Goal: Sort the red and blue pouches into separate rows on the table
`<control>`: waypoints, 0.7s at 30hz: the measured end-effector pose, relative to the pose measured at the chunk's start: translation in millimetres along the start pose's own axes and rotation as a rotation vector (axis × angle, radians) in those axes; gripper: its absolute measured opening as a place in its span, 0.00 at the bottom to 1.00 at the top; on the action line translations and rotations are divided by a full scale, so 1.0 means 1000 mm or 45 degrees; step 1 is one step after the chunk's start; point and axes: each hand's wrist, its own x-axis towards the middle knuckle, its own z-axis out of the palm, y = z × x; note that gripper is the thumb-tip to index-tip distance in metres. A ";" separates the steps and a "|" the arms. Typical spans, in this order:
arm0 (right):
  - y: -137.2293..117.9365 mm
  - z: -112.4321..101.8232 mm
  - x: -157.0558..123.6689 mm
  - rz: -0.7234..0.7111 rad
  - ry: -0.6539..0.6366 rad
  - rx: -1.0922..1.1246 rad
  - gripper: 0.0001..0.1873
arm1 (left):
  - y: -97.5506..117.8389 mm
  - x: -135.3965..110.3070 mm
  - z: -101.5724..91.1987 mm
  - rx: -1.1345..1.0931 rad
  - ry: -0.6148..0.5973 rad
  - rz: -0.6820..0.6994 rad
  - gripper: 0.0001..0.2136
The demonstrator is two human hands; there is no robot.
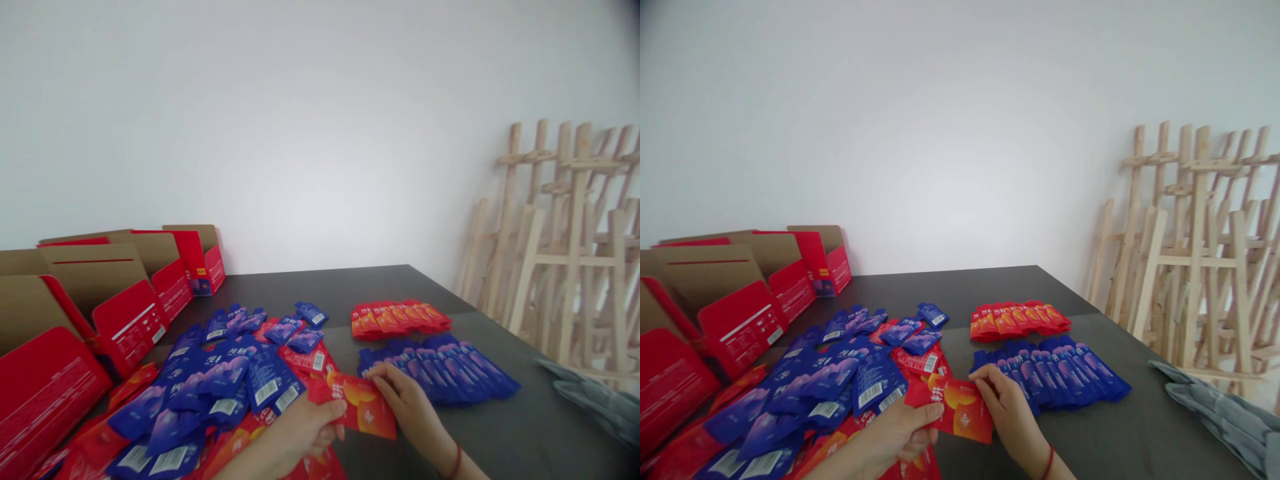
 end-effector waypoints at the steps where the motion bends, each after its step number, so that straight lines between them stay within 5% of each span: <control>1: -0.001 -0.007 -0.002 -0.153 -0.013 -0.098 0.14 | 0.000 0.001 -0.002 -0.052 -0.027 -0.015 0.25; 5: -0.007 -0.029 -0.006 -0.825 -0.315 -0.511 0.26 | 0.005 0.003 -0.009 -0.296 -0.160 -0.079 0.25; 8: -0.010 -0.025 -0.002 -1.008 -0.419 -0.637 0.33 | 0.007 0.005 -0.010 -0.401 -0.223 -0.124 0.25; 11: -0.010 -0.014 0.001 -1.009 -0.380 -0.656 0.25 | 0.005 0.007 -0.009 -0.407 -0.251 -0.137 0.24; 15: -0.003 -0.021 0.011 -0.920 -0.411 -0.743 0.26 | 0.002 0.008 -0.007 -0.411 -0.218 -0.048 0.24; 21: 0.005 -0.039 0.073 -0.408 -0.330 -1.340 0.28 | 0.000 0.009 0.002 -0.250 -0.223 0.027 0.22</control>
